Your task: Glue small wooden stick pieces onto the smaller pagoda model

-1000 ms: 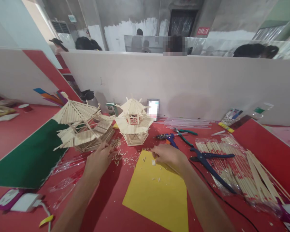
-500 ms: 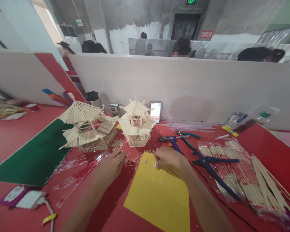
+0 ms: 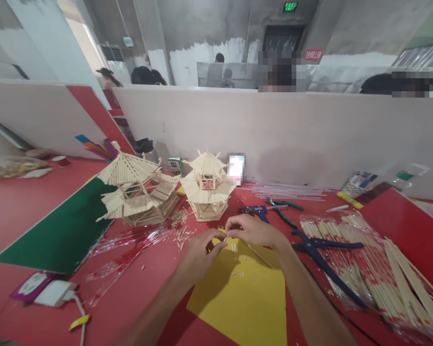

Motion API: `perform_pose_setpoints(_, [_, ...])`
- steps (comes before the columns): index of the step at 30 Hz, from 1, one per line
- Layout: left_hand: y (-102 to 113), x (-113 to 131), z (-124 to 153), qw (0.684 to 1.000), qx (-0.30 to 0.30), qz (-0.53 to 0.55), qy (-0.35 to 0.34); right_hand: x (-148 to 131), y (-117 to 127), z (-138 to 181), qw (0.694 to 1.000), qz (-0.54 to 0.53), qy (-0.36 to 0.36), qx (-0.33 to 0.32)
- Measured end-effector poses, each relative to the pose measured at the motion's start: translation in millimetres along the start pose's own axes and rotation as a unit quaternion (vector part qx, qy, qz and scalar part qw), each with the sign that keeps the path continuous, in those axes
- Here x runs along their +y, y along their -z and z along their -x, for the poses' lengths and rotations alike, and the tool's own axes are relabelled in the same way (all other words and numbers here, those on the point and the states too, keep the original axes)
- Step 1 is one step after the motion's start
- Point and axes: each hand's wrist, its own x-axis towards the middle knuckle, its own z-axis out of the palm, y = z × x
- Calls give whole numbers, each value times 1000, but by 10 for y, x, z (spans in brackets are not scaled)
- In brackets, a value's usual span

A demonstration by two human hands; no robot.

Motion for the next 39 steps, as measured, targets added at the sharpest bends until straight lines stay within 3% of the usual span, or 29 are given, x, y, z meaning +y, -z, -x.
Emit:
perform_pose_setpoints(6, [61,-121,-15,997,33,-62,17,55,-156,-109,999,18,-25,24])
perform_pose_setpoints(12, [84,-198,-9,995,-23,-82,48,29,-312,-176,986,136,-50,79])
perform_pose_setpoints(22, [177,-330,-157,993,-119,-9,25,5,-398,-204,973,211,-25,88])
perform_pose_setpoints(29, [158,-430,-308,996,-93,-9,-9,34,-398,-243,964,208,-53,157])
perform_pose_setpoints(33, [172,-504,-298,998,-43,-31,-17,130,-129,-115,932,258,-147,207])
perform_pose_setpoints(39, [307,-559,-268,995,-46,-81,-22,584,292,150,839,365,-364,174])
